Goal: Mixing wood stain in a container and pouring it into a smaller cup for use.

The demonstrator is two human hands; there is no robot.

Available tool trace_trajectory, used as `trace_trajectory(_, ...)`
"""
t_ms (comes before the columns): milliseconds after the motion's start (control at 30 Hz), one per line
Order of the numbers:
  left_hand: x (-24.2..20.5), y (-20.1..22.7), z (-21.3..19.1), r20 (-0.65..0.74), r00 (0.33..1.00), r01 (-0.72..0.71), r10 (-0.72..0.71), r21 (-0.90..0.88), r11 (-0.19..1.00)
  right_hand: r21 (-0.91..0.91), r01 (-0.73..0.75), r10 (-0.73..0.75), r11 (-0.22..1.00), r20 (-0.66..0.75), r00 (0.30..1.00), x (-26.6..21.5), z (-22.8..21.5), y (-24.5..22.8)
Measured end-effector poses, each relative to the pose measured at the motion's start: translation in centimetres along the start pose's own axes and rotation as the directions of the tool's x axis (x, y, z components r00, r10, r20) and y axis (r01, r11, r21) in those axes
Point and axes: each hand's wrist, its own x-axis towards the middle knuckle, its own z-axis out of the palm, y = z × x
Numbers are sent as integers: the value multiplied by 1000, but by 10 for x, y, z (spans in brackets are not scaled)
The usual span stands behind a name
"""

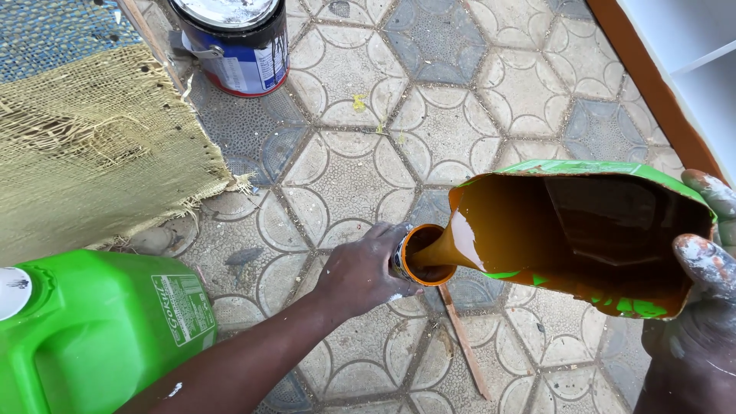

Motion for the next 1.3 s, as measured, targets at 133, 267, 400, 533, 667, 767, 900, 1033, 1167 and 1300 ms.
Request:
trace_trajectory(133, 10, -26, 22, -143, 982, -92, 122, 198, 976, 34, -11, 12, 999, -18, 1000, -6, -2, 1)
trace_trajectory(267, 11, -27, 22, -143, 982, -102, 127, 173, 980, -11, 47, -47, 999, 25, 999, -7, 2, -5)
trace_trajectory(400, 9, -23, 19, -132, 985, -88, 108, 155, 984, -34, 51, -50, 998, 31, 998, -5, 8, -12)
trace_trajectory(533, 11, -28, 23, -145, 978, -120, 147, 179, 977, -47, 54, -52, 997, 34, 998, -3, 9, -7)
trace_trajectory(667, 10, -26, 19, -141, 979, -123, 145, 154, 980, 22, 6, -4, 1000, -57, 998, -2, 3, 17)
trace_trajectory(767, 6, -21, 13, -153, 979, -119, 132, 87, 989, 213, -94, 110, 973, -67, 992, 4, 4, 31)
trace_trajectory(900, 9, -28, 16, -160, 984, -65, 80, 100, 993, 560, -219, 302, 799, -58, 952, 5, -2, 75)
trace_trajectory(1033, 10, -32, 11, -174, 981, -66, 81, 90, 994, 626, -334, 416, 705, 16, 909, 7, 9, 102)
trace_trajectory(1167, 5, -9, -11, -147, 988, 38, -47, -64, 997, 666, -382, 484, 641, 37, 874, 7, 34, 121)
trace_trajectory(1300, -2, 5, -24, -184, 973, 101, -137, -193, 976, 703, -517, 650, 488, 103, 753, 7, 51, 185)
